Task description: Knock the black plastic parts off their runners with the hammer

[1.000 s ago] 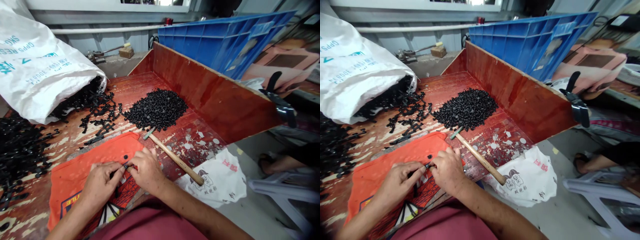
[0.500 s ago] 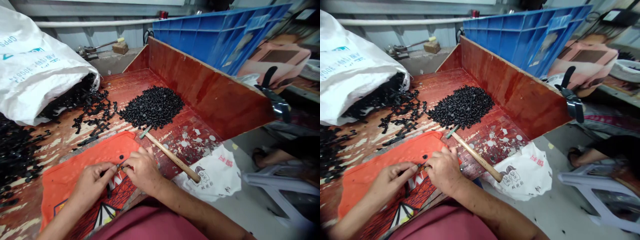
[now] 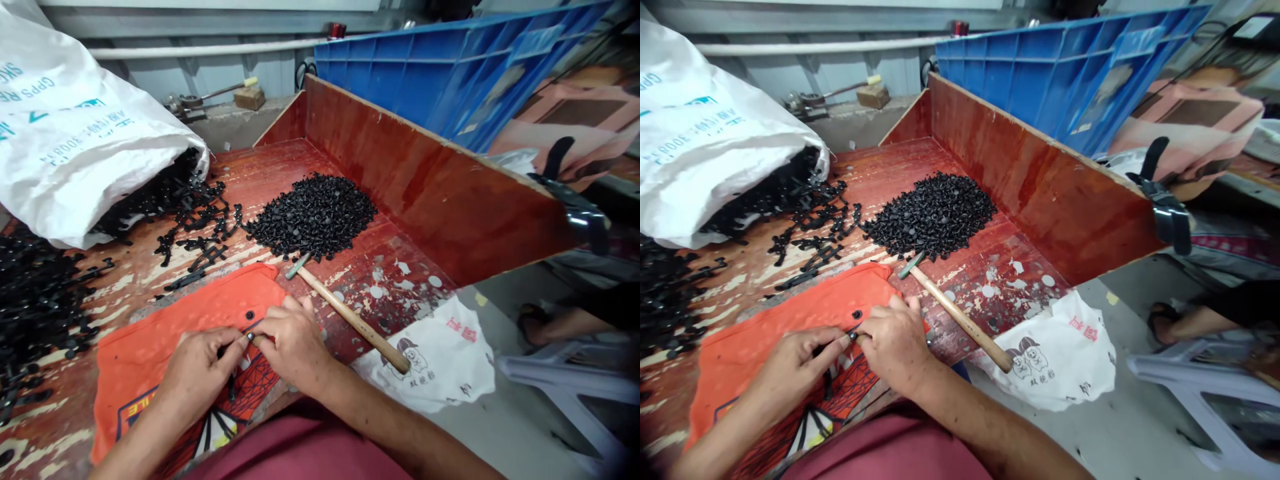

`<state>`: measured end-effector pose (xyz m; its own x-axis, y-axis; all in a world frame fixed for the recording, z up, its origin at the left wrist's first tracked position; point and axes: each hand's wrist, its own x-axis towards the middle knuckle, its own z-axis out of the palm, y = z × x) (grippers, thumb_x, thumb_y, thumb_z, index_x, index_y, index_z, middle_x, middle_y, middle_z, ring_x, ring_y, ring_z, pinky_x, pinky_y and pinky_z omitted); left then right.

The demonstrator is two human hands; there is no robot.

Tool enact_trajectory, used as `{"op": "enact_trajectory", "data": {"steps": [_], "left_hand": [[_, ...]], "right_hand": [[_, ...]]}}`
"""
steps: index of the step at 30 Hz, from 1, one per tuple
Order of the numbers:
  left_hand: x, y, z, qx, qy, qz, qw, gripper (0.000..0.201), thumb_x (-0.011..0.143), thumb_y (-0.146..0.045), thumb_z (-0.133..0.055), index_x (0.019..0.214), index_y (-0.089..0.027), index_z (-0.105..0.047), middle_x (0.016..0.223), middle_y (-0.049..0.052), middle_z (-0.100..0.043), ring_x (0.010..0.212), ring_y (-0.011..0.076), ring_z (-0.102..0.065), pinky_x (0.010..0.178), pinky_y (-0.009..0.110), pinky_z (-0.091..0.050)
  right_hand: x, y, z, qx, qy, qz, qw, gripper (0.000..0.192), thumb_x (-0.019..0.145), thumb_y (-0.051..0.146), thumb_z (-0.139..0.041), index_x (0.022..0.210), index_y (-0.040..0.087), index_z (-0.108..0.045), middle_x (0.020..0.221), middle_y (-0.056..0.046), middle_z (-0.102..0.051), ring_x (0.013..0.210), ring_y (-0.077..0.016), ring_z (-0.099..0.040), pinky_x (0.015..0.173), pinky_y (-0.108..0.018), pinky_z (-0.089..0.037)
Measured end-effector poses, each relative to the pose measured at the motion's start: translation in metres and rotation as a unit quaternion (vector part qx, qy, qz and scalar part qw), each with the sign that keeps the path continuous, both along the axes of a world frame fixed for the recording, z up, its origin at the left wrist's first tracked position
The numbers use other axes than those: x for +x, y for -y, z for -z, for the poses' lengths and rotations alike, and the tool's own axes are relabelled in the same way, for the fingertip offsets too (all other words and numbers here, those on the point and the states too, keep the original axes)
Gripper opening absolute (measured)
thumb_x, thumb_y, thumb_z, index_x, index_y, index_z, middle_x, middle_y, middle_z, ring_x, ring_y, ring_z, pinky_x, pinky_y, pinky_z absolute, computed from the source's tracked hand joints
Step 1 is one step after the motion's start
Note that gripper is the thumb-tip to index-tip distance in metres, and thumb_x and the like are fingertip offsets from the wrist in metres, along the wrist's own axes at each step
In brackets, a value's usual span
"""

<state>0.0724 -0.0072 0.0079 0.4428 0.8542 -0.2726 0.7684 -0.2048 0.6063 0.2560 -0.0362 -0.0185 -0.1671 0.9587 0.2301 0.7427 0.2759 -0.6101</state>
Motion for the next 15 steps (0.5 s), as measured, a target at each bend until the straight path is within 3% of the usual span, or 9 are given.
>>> {"op": "enact_trajectory", "data": {"steps": [6, 8, 10, 12, 15], "left_hand": [[0.007, -0.001, -0.003, -0.013, -0.036, -0.011, 0.999, 0.042, 0.093, -0.043, -0.043, 0.062, -0.021, -0.062, 0.057, 0.001, -0.066, 0.055, 0.0184, -0.06, 0.06, 0.028, -0.037], [0.007, -0.001, -0.004, -0.032, -0.022, -0.014, 0.999, 0.041, 0.093, -0.041, -0.043, 0.061, -0.021, -0.061, 0.059, 0.001, -0.068, 0.056, 0.0181, -0.061, 0.06, 0.028, -0.037], [0.006, -0.001, -0.005, -0.04, -0.001, -0.013, 0.999, 0.039, 0.091, -0.037, -0.043, 0.058, -0.021, -0.057, 0.059, 0.0, -0.067, 0.056, 0.0178, -0.061, 0.06, 0.027, -0.037], [0.006, -0.001, -0.005, -0.029, 0.015, -0.016, 0.999, 0.036, 0.088, -0.033, -0.044, 0.055, -0.021, -0.053, 0.056, 0.0, -0.064, 0.055, 0.0176, -0.06, 0.06, 0.027, -0.036], [0.007, 0.0, -0.004, -0.018, 0.024, -0.031, 0.999, 0.032, 0.083, -0.032, -0.047, 0.053, -0.022, -0.05, 0.054, 0.0, -0.061, 0.053, 0.017, -0.056, 0.058, 0.027, -0.035]], "right_hand": [[0.014, 0.003, -0.014, 0.018, 0.093, -0.014, 0.995, 0.009, 0.09, 0.023, -0.065, 0.092, 0.03, -0.072, 0.086, 0.003, -0.069, 0.091, -0.02, -0.055, 0.085, -0.036, -0.035], [0.038, 0.006, -0.02, 0.019, 0.117, 0.024, 0.993, 0.014, 0.094, 0.022, -0.061, 0.104, 0.028, -0.069, 0.096, -0.002, -0.069, 0.094, -0.0223, -0.055, 0.088, -0.037, -0.036], [0.068, 0.009, -0.024, 0.011, 0.146, 0.101, 0.984, 0.02, 0.096, 0.027, -0.057, 0.113, 0.019, -0.065, 0.104, -0.012, -0.066, 0.101, -0.0303, -0.053, 0.088, -0.044, -0.035], [0.094, 0.012, -0.023, -0.043, 0.217, 0.16, 0.962, 0.022, 0.091, 0.035, -0.065, 0.102, 0.016, -0.064, 0.099, -0.014, -0.064, 0.098, -0.0338, -0.054, 0.083, -0.044, -0.037], [0.118, 0.014, -0.019, -0.143, 0.255, 0.138, 0.946, 0.014, 0.088, 0.03, -0.066, 0.088, 0.018, -0.06, 0.095, -0.011, -0.065, 0.091, -0.0295, -0.059, 0.076, -0.037, -0.039]]}}
